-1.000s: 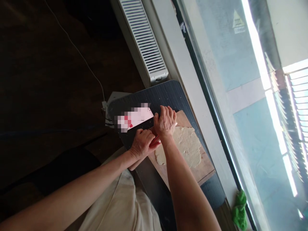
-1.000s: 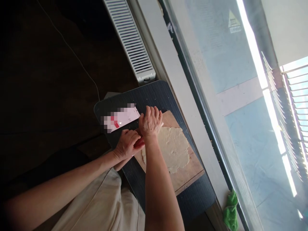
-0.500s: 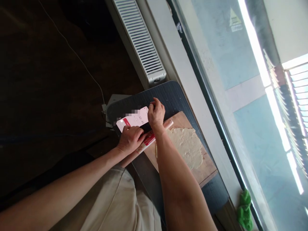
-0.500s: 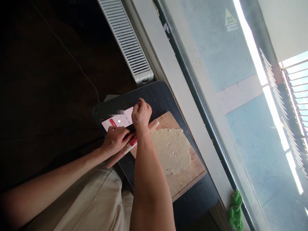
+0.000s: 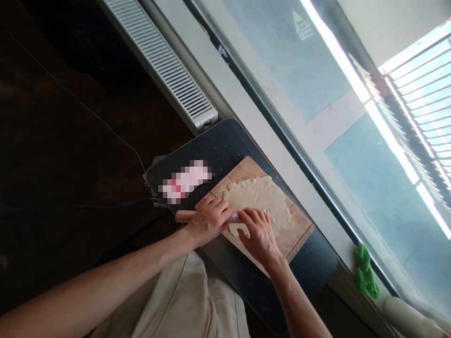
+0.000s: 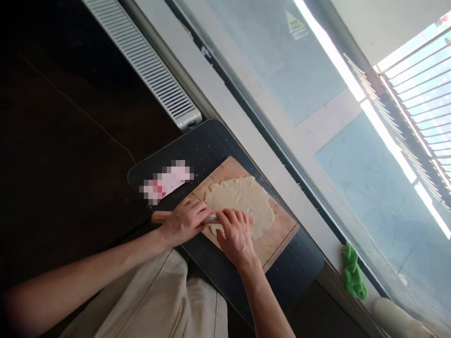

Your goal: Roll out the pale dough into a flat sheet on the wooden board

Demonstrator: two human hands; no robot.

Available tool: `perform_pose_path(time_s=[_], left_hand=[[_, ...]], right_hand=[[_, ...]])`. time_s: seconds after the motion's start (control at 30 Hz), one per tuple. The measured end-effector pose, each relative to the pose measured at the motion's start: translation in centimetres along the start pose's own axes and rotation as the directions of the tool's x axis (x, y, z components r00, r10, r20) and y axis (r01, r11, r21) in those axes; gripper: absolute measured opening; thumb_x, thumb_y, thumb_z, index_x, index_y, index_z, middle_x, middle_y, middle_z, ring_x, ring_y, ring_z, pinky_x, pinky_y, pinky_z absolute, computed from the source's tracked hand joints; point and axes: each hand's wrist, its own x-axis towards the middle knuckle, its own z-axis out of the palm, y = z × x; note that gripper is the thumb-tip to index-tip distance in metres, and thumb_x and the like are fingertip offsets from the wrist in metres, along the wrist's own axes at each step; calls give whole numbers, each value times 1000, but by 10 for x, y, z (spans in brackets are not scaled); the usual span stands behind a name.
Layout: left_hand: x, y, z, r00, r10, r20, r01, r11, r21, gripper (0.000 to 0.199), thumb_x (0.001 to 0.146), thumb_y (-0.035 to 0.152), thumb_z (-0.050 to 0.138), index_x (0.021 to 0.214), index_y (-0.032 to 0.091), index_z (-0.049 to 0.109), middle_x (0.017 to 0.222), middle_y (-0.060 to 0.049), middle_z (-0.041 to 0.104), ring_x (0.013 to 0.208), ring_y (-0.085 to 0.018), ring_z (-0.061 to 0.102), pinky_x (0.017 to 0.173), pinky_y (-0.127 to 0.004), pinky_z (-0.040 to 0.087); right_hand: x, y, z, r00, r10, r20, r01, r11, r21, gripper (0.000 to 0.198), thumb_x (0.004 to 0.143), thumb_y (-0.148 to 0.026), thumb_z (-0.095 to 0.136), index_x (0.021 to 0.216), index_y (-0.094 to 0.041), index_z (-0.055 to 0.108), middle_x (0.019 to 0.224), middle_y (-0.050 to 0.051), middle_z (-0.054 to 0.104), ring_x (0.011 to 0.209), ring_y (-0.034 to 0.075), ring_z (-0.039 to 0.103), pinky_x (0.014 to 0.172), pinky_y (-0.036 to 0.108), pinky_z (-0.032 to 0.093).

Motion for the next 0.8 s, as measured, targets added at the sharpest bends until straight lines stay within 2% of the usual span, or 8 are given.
perform_pose_path(time_s=[0.1, 0.17, 0.27, 0.37, 0.5, 0.6, 0.7, 0.8], left_hand=[[43, 15, 2, 976, 209, 66, -203, 976, -85, 31, 84, 43, 55, 107, 23, 61, 101, -5, 59, 93, -21, 56, 83, -36, 42], [75, 20, 12, 972, 233, 22, -231, 971, -57, 36, 88, 42, 49, 115, 21, 58, 115, -8, 58, 104, -23, 54, 93, -40, 40], [111, 25, 34, 964, 266, -21, -264, 963, 57, 40, 91, 37, 42, 125, 18, 54, 134, -12, 50, 127, -26, 42, 108, -48, 28], [128, 30, 55, 944, 330, 33, -331, 936, 119, 45, 92, 37, 41, 132, 18, 48, 145, -11, 42, 137, -26, 31, 114, -52, 18], [115, 33, 65, 939, 342, 27, -341, 920, 196, 48, 93, 35, 36, 135, 14, 45, 149, -14, 36, 142, -27, 22, 117, -53, 10], [80, 33, 64, 935, 348, 68, -354, 910, 214, 50, 92, 33, 37, 139, 17, 42, 151, -11, 33, 143, -26, 20, 118, -52, 10], [51, 31, 64, 951, 292, 102, -308, 924, 227, 52, 91, 36, 40, 141, 21, 40, 152, -9, 33, 142, -27, 23, 117, -54, 9], [62, 31, 67, 961, 254, 106, -273, 931, 243, 53, 90, 38, 40, 141, 21, 41, 153, -9, 30, 143, -27, 21, 117, -56, 7]], right_hand=[[-65, 15, 21, 963, 246, -113, -246, 969, 19, 35, 86, -18, 51, 120, -23, 54, 110, 7, 60, 99, 21, 53, 83, 34, 46], [-94, 24, 39, 910, 358, -209, -358, 933, 42, 34, 87, -18, 50, 120, -21, 53, 112, 8, 58, 100, 22, 52, 85, 36, 46], [-109, 32, 59, 872, 406, -273, -408, 912, 54, 32, 85, -20, 55, 116, -20, 54, 115, 9, 56, 101, 23, 50, 89, 40, 44], [-102, 39, 70, 849, 421, -319, -430, 902, 46, 29, 82, -27, 62, 110, -20, 57, 113, 9, 57, 98, 23, 50, 87, 40, 43], [-100, 37, 85, 807, 440, -395, -450, 890, 73, 28, 82, -35, 63, 106, -20, 59, 115, 9, 58, 104, 24, 51, 91, 41, 40], [-113, 16, 102, 765, 468, -443, -453, 879, 147, 33, 85, -31, 60, 115, -19, 56, 119, 10, 57, 111, 24, 49, 95, 41, 38], [-123, -3, 112, 762, 460, -455, -427, 886, 182, 36, 87, -25, 55, 123, -20, 52, 124, 9, 56, 116, 23, 48, 98, 41, 37], [-118, 5, 102, 769, 451, -453, -423, 890, 169, 30, 89, -26, 54, 118, -22, 57, 123, 8, 57, 115, 23, 47, 99, 41, 36]])
